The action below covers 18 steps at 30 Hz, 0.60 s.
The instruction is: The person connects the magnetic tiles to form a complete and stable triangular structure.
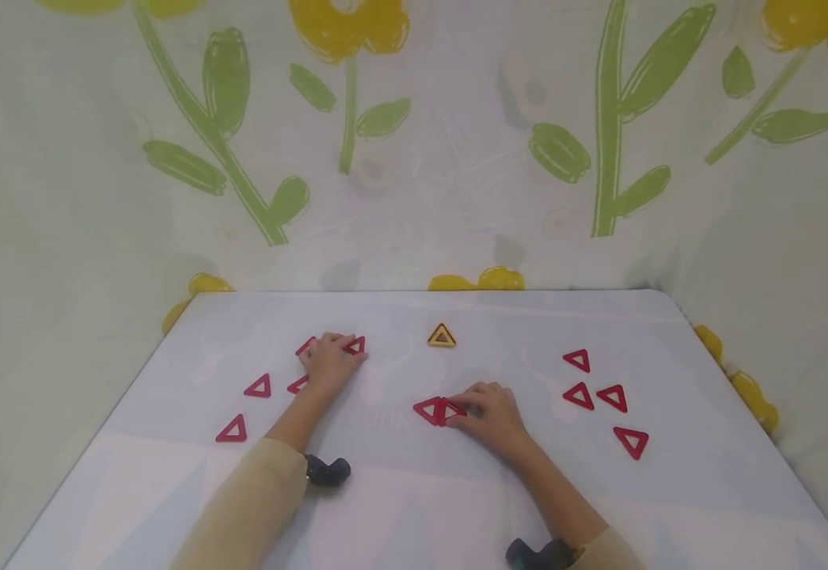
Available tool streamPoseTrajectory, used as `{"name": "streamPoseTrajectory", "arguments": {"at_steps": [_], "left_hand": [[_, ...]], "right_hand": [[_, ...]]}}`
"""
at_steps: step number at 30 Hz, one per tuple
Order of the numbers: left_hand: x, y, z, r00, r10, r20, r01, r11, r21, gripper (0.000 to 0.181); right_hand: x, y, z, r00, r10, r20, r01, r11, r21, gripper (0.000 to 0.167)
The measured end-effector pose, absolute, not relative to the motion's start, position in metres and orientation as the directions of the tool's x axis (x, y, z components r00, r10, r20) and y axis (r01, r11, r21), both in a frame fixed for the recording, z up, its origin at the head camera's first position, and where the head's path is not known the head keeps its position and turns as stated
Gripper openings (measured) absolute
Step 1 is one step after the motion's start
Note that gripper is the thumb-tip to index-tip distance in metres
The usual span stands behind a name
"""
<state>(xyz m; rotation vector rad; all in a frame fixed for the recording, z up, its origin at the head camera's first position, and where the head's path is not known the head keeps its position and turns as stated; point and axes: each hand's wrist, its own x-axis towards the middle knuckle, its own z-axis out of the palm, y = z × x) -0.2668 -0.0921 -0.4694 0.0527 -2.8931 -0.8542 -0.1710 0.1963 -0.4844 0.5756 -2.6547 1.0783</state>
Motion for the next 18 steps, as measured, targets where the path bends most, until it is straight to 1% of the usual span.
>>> {"name": "streamPoseTrajectory", "arguments": {"at_steps": [4, 13, 15, 18], "left_hand": [[-0.265, -0.094, -0.468, -0.992, -0.056, 0.11, 0.012, 0.841, 0.54, 0.047], [-0.256, -0.093, -0.461, -0.993, -0.009, 0.117, 0.054, 0.849, 0.526, 0.048], [-0.255, -0.094, -0.462, -0.991, 0.017, 0.134, 0.082, 0.864, 0.496, 0.047], [-0.254, -0.095, -0.462, -0.984, 0.067, 0.168, 0.136, 0.884, 0.447, 0.047]], "right_hand": [[-0.17, 0.196, -0.485, -0.897, -0.278, 0.344, -0.439, 0.653, -0.617, 0.029], [-0.172, 0.194, -0.484, -0.895, -0.279, 0.348, -0.443, 0.656, -0.611, 0.028], [-0.172, 0.194, -0.485, -0.891, -0.281, 0.357, -0.45, 0.654, -0.608, 0.028], [-0.172, 0.195, -0.486, -0.871, -0.283, 0.402, -0.482, 0.653, -0.584, 0.029]]}}
